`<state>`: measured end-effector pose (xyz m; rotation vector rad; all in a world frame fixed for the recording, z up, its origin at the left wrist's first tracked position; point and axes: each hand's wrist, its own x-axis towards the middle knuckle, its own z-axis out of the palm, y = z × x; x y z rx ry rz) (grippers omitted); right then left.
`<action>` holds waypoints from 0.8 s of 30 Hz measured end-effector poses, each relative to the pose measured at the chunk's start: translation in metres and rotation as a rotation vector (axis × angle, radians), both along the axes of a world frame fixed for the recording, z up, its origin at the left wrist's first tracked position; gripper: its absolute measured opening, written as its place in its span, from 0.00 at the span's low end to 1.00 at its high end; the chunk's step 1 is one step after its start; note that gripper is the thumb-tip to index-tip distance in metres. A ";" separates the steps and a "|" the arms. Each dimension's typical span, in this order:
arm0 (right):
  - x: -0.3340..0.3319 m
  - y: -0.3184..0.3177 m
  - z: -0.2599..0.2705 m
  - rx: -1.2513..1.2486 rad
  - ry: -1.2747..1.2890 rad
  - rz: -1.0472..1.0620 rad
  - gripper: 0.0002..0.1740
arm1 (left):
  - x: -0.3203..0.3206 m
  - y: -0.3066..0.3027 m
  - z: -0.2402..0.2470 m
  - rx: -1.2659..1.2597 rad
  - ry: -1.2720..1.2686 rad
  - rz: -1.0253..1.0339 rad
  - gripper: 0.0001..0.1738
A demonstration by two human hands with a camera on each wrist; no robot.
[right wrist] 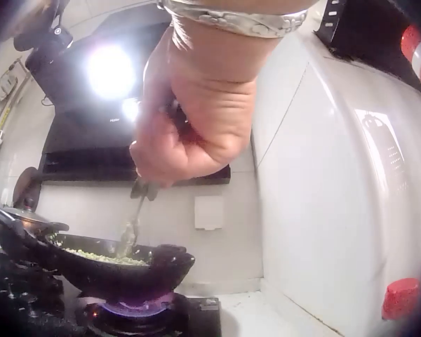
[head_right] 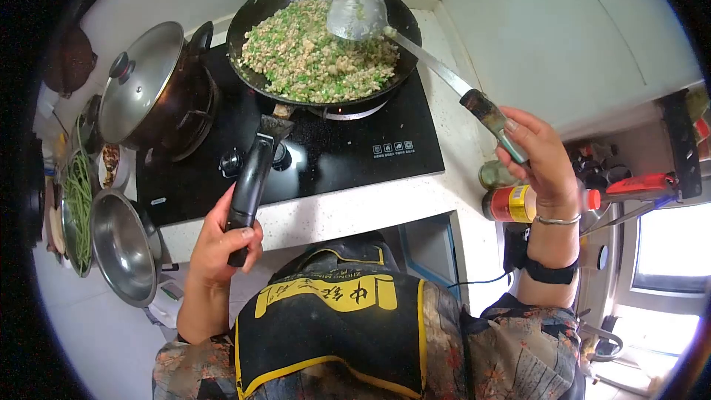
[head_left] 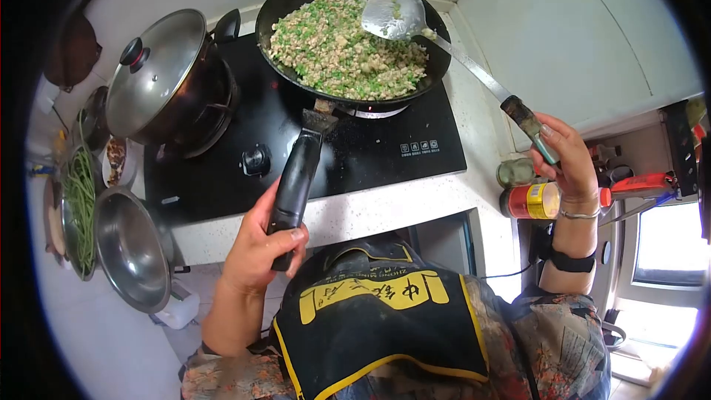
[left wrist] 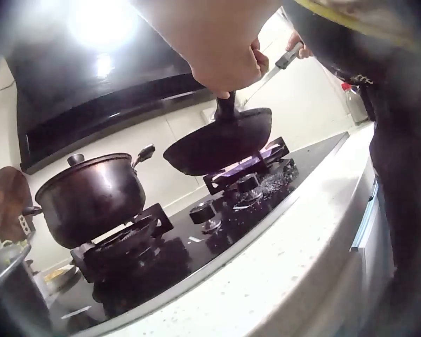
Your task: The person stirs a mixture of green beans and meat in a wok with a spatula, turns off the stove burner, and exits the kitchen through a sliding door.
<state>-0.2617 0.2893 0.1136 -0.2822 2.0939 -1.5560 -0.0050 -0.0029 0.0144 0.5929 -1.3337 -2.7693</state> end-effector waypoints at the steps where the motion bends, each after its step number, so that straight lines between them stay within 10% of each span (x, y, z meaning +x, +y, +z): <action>1: -0.001 0.002 -0.004 -0.019 -0.033 0.016 0.22 | -0.001 -0.001 0.001 -0.030 0.014 -0.029 0.43; 12: 0.007 -0.027 -0.019 -0.076 -0.087 0.015 0.23 | 0.007 -0.028 -0.014 -0.443 0.006 0.249 0.28; 17: 0.000 -0.047 -0.027 -0.093 -0.092 0.117 0.23 | 0.012 -0.038 -0.007 -0.716 0.014 0.391 0.05; 24: -0.004 -0.063 -0.022 -0.091 -0.084 0.100 0.22 | 0.020 -0.041 -0.010 -0.878 -0.075 0.448 0.11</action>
